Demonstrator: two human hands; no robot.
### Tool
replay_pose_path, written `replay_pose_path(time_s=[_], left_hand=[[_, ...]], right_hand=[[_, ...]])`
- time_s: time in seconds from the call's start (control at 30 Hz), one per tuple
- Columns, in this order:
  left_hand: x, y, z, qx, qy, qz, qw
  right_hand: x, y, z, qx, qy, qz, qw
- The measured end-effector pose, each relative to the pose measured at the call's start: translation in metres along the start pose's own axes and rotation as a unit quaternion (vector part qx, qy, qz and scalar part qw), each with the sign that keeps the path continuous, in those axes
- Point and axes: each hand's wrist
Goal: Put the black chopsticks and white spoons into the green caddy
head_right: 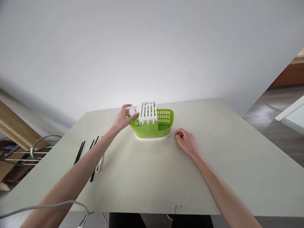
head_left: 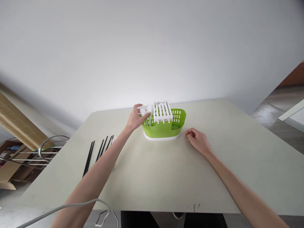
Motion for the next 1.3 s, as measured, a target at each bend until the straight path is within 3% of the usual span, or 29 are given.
replay_pose_path(time_s=[0.37, 0.53, 0.7, 0.9, 1.0, 1.13, 1.2, 1.3], left_hand=[[-0.006, -0.002, 0.009, -0.002, 0.044, 0.106, 0.993], [-0.016, -0.002, 0.010, -0.013, 0.104, 0.273, 0.956], [-0.045, 0.004, 0.001, 0.007, 0.208, 0.379, 0.902], [-0.085, -0.004, -0.001, -0.003, 0.275, 0.348, 0.896], [-0.088, -0.014, 0.013, 0.012, 0.253, 0.269, 0.929], [-0.078, -0.027, 0.044, 0.010, 0.115, 0.116, 0.986], [-0.072, -0.031, 0.058, -0.023, 0.054, 0.061, 0.996], [-0.066, -0.035, 0.072, -0.069, 0.012, -0.004, 0.998]], right_hand=[[-0.001, -0.002, 0.001, -0.006, 0.004, -0.002, 1.000], [-0.001, -0.002, 0.001, -0.010, 0.006, -0.001, 1.000], [-0.001, -0.002, 0.002, -0.008, 0.006, 0.000, 1.000], [-0.001, -0.003, 0.002, -0.007, 0.002, -0.003, 1.000], [-0.002, -0.004, 0.002, -0.006, 0.004, 0.000, 1.000], [-0.002, -0.004, 0.002, -0.004, 0.007, 0.002, 1.000], [-0.002, -0.004, 0.002, -0.006, 0.008, 0.004, 1.000], [-0.002, -0.004, 0.003, -0.011, 0.011, 0.004, 1.000]])
Point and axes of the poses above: each hand's wrist, its own z-axis away from the middle knuckle, its own x-axis out of the palm, y = z × x, and after that the axes turned 8 degrees about y, right-handed
